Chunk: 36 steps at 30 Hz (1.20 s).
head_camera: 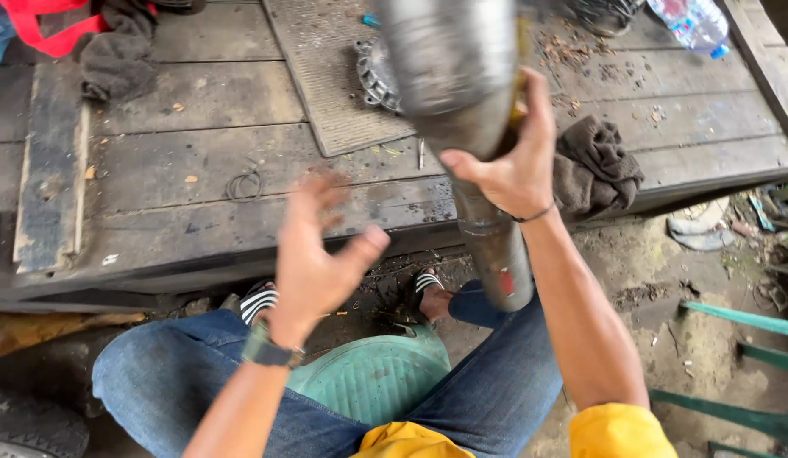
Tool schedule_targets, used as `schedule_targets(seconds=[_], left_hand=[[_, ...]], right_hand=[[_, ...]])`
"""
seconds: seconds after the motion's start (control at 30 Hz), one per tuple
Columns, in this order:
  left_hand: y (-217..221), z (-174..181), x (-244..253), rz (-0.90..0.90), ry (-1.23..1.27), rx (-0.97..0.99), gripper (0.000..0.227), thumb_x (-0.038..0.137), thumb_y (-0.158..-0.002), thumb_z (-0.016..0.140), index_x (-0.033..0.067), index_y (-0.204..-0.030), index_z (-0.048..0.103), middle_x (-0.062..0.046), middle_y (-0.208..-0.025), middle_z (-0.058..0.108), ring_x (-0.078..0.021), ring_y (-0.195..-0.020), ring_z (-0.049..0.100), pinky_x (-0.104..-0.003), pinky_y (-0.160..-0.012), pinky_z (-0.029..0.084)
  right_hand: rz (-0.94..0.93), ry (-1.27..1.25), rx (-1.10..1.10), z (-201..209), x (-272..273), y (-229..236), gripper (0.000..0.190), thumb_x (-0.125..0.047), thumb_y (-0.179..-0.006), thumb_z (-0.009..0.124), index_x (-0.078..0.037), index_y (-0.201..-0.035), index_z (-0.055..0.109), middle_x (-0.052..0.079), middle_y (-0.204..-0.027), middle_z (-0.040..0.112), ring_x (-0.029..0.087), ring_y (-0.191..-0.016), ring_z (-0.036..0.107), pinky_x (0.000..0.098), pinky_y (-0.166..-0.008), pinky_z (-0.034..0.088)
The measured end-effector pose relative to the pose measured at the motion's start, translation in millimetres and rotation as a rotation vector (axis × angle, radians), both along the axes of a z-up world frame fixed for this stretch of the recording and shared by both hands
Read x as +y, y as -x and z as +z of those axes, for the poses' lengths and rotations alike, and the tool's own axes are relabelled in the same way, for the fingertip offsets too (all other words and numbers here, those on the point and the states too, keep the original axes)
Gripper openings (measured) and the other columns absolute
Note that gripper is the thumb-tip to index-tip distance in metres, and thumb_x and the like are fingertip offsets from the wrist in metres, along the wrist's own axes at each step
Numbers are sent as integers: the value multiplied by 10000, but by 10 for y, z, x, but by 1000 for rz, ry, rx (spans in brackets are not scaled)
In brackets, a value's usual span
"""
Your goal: The person sits on a low stool and uses a yellow brush to scrub the surface of a large, curved metal pipe. They rotate the pipe to clean different sections, focusing on the joints and the curved body of the exhaust component.
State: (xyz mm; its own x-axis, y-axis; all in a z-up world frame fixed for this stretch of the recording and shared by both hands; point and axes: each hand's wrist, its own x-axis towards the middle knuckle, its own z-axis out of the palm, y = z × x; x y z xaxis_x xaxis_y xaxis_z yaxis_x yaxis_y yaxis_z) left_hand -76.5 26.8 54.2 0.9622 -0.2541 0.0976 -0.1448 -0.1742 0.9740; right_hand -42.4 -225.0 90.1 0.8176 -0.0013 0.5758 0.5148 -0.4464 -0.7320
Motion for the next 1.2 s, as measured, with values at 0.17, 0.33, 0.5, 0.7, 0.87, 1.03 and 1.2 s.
schedule_targets(seconds=[0.17, 0.33, 0.5, 0.7, 0.87, 1.03, 1.2], left_hand=[[-739, -79, -276, 139, 897, 310, 927, 543, -711, 812, 123, -1396, 350, -203, -1468, 526, -351, -1239, 638, -498, -973, 621], [-823, -341, -360, 276, 1078, 318, 617, 554, -922, 726, 118, -1322, 553, -147, -1296, 563, -330, -1199, 640, -567, -1081, 523], [-845, -643, -340, 394, 1069, 382, 871, 757, -825, 649, 158, -1436, 487, -98, -1375, 546, -274, -1277, 611, -509, -1118, 498], [-771, -717, -350, 440, 978, 322, 895, 782, -866, 606, 159, -1483, 426, -80, -1426, 490, -244, -1305, 547, -483, -1125, 485], [-661, -743, -367, 517, 1096, 385, 881, 701, -833, 675, 126, -1463, 452, -127, -1405, 505, -290, -1297, 558, -479, -1137, 476], [-521, -760, -366, 550, 1108, 427, 963, 702, -829, 703, 122, -1528, 384, -166, -1520, 420, -326, -1390, 498, -487, -1199, 411], [-351, -815, -384, 544, 1078, 420, 967, 672, -878, 703, 117, -1566, 310, -175, -1567, 337, -331, -1421, 455, -496, -1226, 406]], right_hand=[[78, 367, 176, -23, 115, -226, 946, -475, -719, 885, -1, -1369, 387, 216, -1308, 624, 367, -1112, 686, 459, -876, 620], [204, 538, 286, -264, 253, -621, 1061, -533, -628, 968, -15, -1416, 480, 225, -1147, 743, 421, -995, 746, 554, -904, 588], [241, 832, 415, -160, 487, -679, 918, -601, -781, 802, -54, -1452, 497, 171, -1173, 761, 381, -1029, 743, 542, -895, 576], [-41, 634, 337, -664, 551, -227, 797, -649, -825, 776, -249, -1460, 507, -58, -1551, 524, 299, -1098, 730, 493, -798, 615], [-419, 67, 73, -1434, 234, 631, 123, -212, -952, 698, -236, -1068, 733, -56, -1027, 749, 200, -981, 739, 321, -867, 593], [-792, -395, 278, -1906, -228, 1330, 129, -117, -1043, 551, -109, -1090, 671, -25, -698, 574, 72, -580, 517, 210, -544, 463], [-834, -427, 404, -2008, -475, 1225, 429, -223, -1000, 749, -79, -1304, 482, 111, -1117, 678, 191, -1064, 609, 306, -831, 560]])
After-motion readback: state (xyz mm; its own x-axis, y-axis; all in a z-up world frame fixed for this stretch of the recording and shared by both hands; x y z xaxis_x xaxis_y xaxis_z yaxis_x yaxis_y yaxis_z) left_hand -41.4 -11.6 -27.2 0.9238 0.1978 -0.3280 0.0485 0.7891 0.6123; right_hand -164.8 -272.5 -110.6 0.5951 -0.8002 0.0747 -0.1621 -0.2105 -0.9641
